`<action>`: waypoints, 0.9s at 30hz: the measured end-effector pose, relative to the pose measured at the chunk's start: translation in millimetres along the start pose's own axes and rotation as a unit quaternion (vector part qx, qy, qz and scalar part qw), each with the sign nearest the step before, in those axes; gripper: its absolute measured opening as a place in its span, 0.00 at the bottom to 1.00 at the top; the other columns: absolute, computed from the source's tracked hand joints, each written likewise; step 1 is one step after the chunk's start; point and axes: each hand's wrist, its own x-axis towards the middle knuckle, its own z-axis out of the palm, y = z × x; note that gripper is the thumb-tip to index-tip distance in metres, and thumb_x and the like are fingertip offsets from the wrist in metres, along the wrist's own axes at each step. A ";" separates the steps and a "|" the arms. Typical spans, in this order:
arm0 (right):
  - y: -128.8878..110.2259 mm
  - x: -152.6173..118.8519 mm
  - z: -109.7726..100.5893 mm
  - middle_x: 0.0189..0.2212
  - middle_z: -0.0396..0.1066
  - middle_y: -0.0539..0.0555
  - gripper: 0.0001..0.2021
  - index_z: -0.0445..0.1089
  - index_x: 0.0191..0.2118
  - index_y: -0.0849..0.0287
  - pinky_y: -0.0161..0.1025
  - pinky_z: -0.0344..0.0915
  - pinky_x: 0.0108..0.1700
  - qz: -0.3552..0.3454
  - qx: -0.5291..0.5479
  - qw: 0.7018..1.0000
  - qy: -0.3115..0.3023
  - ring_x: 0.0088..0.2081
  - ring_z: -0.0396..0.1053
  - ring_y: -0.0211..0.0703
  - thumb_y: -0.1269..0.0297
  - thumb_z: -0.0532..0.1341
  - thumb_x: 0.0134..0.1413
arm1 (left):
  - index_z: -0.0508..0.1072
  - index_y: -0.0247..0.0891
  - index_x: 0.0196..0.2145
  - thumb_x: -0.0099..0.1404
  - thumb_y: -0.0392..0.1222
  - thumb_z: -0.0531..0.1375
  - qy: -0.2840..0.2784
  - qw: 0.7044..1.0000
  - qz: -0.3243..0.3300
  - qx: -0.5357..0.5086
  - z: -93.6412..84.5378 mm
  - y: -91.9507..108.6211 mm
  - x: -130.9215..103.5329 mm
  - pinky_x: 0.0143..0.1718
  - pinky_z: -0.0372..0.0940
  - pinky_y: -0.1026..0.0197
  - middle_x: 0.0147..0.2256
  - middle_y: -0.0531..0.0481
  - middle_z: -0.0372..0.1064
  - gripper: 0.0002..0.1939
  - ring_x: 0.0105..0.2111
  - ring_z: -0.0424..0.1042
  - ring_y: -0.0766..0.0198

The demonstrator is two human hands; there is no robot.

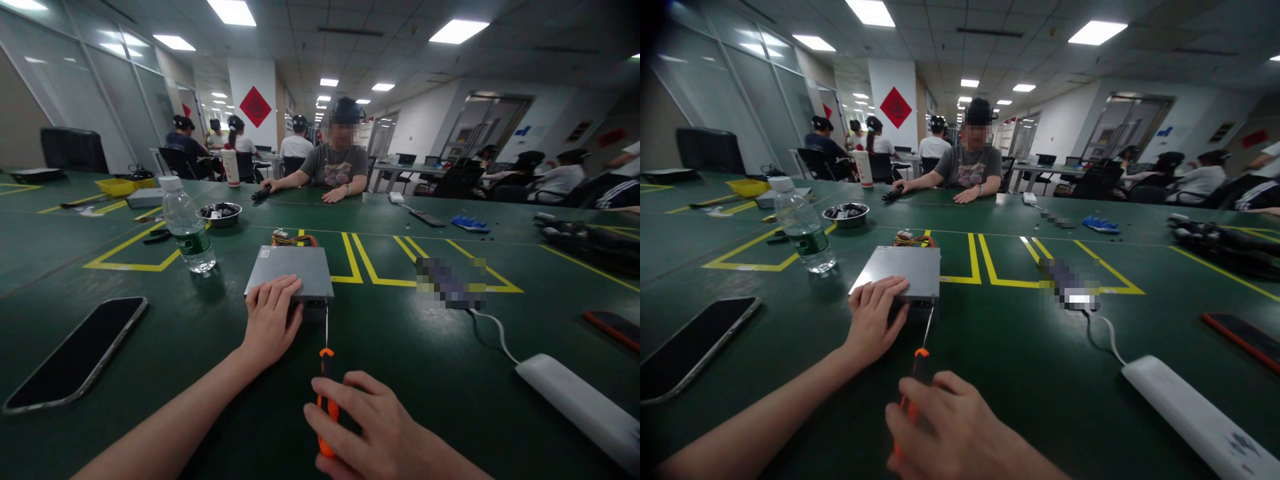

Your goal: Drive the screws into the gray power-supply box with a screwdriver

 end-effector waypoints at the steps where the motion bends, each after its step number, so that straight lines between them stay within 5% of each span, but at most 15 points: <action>1: 0.1 -0.5 0.3 0.38 0.73 0.60 0.14 0.66 0.43 0.63 0.38 0.67 0.36 0.001 -0.001 1.000 0.007 0.34 0.73 0.40 0.61 0.47 0.65 | 0.61 0.42 0.51 0.63 0.39 0.52 -0.001 1.000 0.001 0.000 0.0 0.0 0.0 0.51 0.48 0.49 0.52 0.47 0.65 0.18 0.52 0.60 0.56; 7: 0.4 -6.7 4.2 0.39 0.73 0.61 0.13 0.65 0.37 0.64 0.39 0.67 0.41 0.018 0.010 0.999 0.031 0.37 0.72 0.41 0.56 0.54 0.61 | 0.61 0.43 0.51 0.63 0.39 0.52 0.001 1.000 -0.004 -0.003 0.7 0.2 -0.6 0.52 0.48 0.48 0.52 0.47 0.65 0.18 0.52 0.61 0.55; 13: 0.2 -2.6 0.5 0.41 0.72 0.62 0.14 0.65 0.46 0.63 0.38 0.68 0.39 0.021 0.015 1.000 -0.010 0.41 0.71 0.42 0.60 0.51 0.63 | 0.61 0.42 0.51 0.63 0.39 0.52 -0.001 1.000 -0.004 -0.005 0.9 0.0 -0.6 0.52 0.47 0.48 0.52 0.47 0.64 0.18 0.53 0.60 0.56; 20: 1.1 -5.6 0.1 0.36 0.74 0.64 0.12 0.63 0.41 0.66 0.37 0.69 0.36 0.019 -0.005 0.997 0.071 0.38 0.73 0.43 0.61 0.51 0.63 | 0.61 0.42 0.52 0.63 0.40 0.52 -0.008 1.000 -0.004 -0.002 0.9 -1.0 0.0 0.52 0.47 0.49 0.52 0.47 0.64 0.18 0.53 0.59 0.56; 27: 1.1 -8.1 2.9 0.35 0.73 0.64 0.11 0.61 0.41 0.66 0.36 0.70 0.36 0.029 -0.007 0.996 0.087 0.37 0.73 0.43 0.62 0.51 0.62 | 0.61 0.42 0.52 0.63 0.39 0.52 -0.008 1.000 -0.005 0.002 0.2 -0.2 -0.4 0.52 0.47 0.50 0.52 0.47 0.64 0.18 0.53 0.59 0.56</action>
